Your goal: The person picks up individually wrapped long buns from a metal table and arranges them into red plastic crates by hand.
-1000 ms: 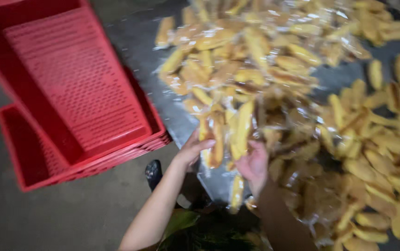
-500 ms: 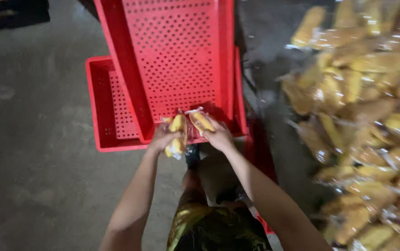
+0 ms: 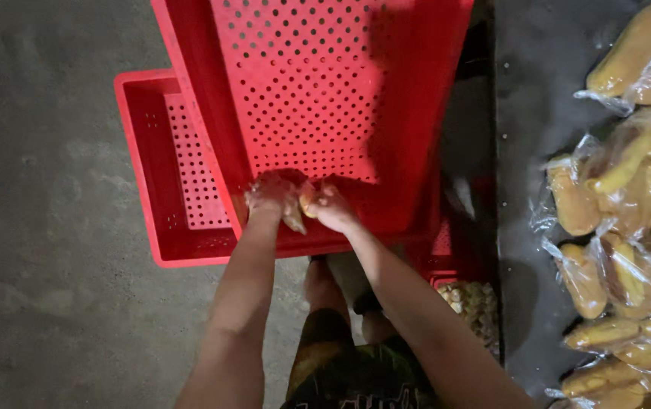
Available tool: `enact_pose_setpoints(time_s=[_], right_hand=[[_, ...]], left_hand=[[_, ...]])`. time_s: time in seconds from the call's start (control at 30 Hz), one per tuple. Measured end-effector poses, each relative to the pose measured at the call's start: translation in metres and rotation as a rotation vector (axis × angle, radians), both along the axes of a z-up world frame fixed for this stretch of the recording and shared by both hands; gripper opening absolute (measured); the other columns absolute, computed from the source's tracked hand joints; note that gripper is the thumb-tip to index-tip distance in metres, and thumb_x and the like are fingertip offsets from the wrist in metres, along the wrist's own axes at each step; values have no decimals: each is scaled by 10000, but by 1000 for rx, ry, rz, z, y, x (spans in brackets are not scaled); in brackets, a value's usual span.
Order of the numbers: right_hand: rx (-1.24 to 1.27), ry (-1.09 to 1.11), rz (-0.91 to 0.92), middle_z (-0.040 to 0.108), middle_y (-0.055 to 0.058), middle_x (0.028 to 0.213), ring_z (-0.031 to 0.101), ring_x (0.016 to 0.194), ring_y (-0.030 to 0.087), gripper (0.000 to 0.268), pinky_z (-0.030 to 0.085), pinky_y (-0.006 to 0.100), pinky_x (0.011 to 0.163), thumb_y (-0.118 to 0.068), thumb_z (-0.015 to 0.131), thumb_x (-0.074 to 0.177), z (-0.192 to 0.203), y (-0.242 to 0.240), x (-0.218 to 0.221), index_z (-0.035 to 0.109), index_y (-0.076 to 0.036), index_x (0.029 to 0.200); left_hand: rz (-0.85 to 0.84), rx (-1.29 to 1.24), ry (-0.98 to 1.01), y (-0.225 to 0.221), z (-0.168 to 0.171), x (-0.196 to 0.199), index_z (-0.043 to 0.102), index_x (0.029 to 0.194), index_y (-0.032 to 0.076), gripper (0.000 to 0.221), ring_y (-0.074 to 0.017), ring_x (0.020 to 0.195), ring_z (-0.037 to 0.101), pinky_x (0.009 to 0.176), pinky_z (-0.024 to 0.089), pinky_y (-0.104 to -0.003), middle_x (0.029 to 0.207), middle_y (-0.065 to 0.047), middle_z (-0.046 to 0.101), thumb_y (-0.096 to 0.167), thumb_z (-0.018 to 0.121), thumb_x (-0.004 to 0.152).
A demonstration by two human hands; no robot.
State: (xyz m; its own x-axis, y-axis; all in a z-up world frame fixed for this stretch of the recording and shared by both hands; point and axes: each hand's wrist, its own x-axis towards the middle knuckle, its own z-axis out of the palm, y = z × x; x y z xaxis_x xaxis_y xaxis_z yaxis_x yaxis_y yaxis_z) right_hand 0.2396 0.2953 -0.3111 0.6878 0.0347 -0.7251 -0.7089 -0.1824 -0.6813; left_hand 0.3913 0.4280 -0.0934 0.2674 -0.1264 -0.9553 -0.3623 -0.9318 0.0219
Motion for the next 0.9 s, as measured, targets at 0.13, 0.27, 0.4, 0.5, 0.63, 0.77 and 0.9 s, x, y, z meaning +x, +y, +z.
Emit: enact_pose_setpoints(time_s=[0.13, 0.27, 0.4, 0.5, 0.63, 0.77, 0.9], right_hand=[[80, -74, -3, 658, 56, 1449, 611, 1332, 216, 646, 474, 378, 1095, -426, 670, 949, 16, -2, 9, 542, -164, 1526], [-590, 7, 588, 352, 91, 1592, 310, 1438, 337, 695, 234, 504, 1169, -568, 504, 931, 49, 2, -1, 353, -371, 1580], [-521, 151, 549, 247, 117, 1634, 201, 1493, 354, 587, 154, 528, 1203, -629, 433, 1000, 70, -1, 5, 421, -368, 1525], [-587, -84, 580, 545, 66, 1416, 488, 1370, 251, 545, 381, 387, 1185, -532, 381, 1072, 86, -3, 1, 544, -269, 1521], [-737, -36, 617, 306, 112, 1621, 250, 1547, 328, 667, 174, 510, 1283, -497, 489, 955, 101, 22, -3, 454, -243, 1571], [-605, 15, 732, 100, 151, 1692, 94, 1541, 449, 628, 90, 578, 1215, -446, 450, 995, 91, 16, -6, 330, -275, 1587], [-487, -77, 407, 149, 153, 1665, 197, 1464, 457, 689, 145, 570, 1189, -495, 422, 1008, 98, 4, -13, 279, -208, 1617]], left_hand=[[142, -42, 71, 12, -33, -19, 271, 1594, 253, 1140, -423, 1495, 291, 1147, 351, -629, 1651, -143, 253, 544, 925, 706], [305, -203, -140, 27, -77, -69, 530, 1453, 148, 560, -346, 1444, 486, 1143, 447, -525, 1543, -171, 502, 362, 616, 942], [379, -169, -286, 51, -107, -88, 587, 1373, 148, 431, -357, 1230, 641, 1245, 342, -576, 1314, -215, 659, 411, 452, 1059], [242, -192, -403, 60, -113, -89, 526, 1485, 117, 490, -346, 1529, 385, 1222, 387, -546, 1638, -165, 423, 414, 389, 1120], [145, -322, -435, 48, -102, -87, 213, 1607, 272, 710, -401, 1509, 52, 1200, 123, -593, 1675, -122, 115, 518, 379, 962], [182, -138, -211, 39, -100, -78, 97, 1635, 373, 697, -310, 1588, -40, 1267, -18, -538, 1724, -2, 27, 574, 283, 995], [281, -215, -324, 46, -108, -82, 286, 1592, 319, 646, -293, 1591, -26, 1251, -7, -541, 1732, -40, 56, 529, 316, 982]])
